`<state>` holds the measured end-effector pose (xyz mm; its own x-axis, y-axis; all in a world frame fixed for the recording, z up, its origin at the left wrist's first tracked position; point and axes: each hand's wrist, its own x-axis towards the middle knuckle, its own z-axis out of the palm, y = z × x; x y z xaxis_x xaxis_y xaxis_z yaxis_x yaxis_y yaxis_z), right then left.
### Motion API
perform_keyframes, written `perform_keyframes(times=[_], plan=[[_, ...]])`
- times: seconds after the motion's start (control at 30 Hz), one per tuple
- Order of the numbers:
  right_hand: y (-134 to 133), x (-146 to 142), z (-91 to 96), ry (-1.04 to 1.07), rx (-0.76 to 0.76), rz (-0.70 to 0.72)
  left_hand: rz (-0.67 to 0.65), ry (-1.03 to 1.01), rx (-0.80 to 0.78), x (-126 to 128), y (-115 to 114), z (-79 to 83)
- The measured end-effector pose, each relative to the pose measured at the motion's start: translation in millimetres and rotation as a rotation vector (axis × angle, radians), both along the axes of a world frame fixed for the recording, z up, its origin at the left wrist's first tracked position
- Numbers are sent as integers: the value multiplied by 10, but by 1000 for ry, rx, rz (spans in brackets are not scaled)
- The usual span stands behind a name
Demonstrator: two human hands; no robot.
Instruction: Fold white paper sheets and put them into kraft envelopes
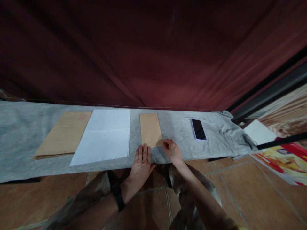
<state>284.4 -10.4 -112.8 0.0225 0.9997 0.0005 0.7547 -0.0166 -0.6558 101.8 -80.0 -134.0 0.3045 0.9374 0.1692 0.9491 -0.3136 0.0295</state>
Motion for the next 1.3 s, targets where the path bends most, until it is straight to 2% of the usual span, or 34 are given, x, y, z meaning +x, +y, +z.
perform_keyframes(times=[0.17, 0.37, 0.43, 0.57, 0.73, 0.87, 1.03, 1.3], plan=[[103, -16, -92, 290, -33, -71, 10, 20, 17, 26, 0, 36], [143, -174, -81, 924, -247, -251, 8, 19, 39, 23, 5, 33], [146, -227, -47, 1024, -293, -278, 6, 19, 55, 11, 9, 9], [144, -296, 11, 1062, -326, -284, -21, 14, 112, -37, 31, -14], [187, -225, 65, 1075, -261, -327, -70, -70, 205, -103, 105, 43], [253, 5, 157, 1084, -176, -433, -65, -79, 242, -121, 146, 74], [255, 353, 248, 1087, -84, -516, -89, -64, 248, -124, 151, 40], [200, 730, 226, 1082, 16, -630, -102, -14, 248, -119, 146, 29]])
